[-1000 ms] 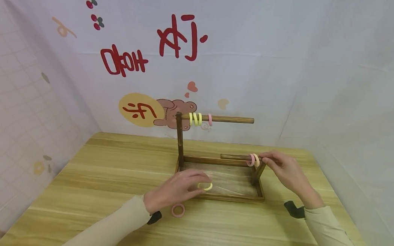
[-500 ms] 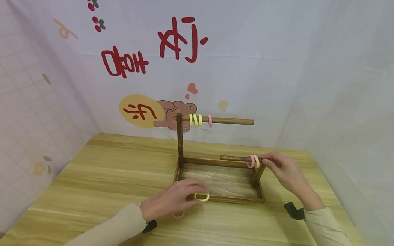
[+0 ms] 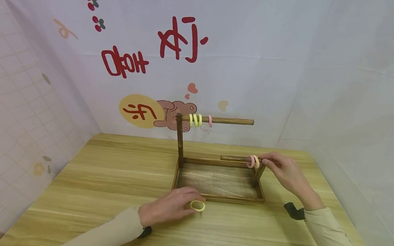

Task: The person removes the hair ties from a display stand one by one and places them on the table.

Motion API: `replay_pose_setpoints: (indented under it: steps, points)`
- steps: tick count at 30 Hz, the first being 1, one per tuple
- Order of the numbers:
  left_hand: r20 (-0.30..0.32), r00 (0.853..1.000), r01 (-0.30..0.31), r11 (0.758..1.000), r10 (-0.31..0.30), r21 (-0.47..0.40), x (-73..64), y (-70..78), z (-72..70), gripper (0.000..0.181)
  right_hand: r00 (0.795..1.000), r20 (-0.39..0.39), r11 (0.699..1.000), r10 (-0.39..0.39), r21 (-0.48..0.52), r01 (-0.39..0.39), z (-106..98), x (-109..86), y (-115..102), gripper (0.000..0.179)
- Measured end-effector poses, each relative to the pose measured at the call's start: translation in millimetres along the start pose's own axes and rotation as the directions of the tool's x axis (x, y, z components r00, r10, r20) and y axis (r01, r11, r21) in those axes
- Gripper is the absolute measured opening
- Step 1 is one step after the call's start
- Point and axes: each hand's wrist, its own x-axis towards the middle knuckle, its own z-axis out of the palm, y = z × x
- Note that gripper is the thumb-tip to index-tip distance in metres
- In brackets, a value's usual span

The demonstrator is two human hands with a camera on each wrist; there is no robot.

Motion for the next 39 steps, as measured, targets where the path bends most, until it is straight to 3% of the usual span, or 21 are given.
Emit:
replay_pose_setpoints:
  steps: [9, 26, 34, 39]
  points:
    - [0.068, 0.998, -0.002, 0.999, 0.0, 0.033, -7.3, -3.8, 3.3, 0.036, 1.0, -0.009, 1.0, -0.015, -0.007, 0.015, 0.9, -0.6, 1.3, 0.017]
    - [0.114, 0.993, -0.041, 0.999, 0.041, -0.003, -6.3, -11.7, 9.9, 0.036, 1.0, 0.002, 1.0, -0.006, 0.002, 0.006, 0.7, 0.4, 2.7, 0.017]
    - [0.17, 0.985, 0.019, 0.999, -0.013, -0.035, -7.2, -11.1, 6.9, 0.039, 1.0, 0.004, 1.0, -0.007, 0.007, 0.007, 1.3, 1.0, 3.6, 0.017]
    - [0.162, 0.987, 0.015, 0.995, 0.002, -0.102, -7.0, -11.8, 4.4, 0.035, 1.0, 0.003, 1.0, -0.01, 0.011, 0.01, 1.3, 2.3, 4.8, 0.017]
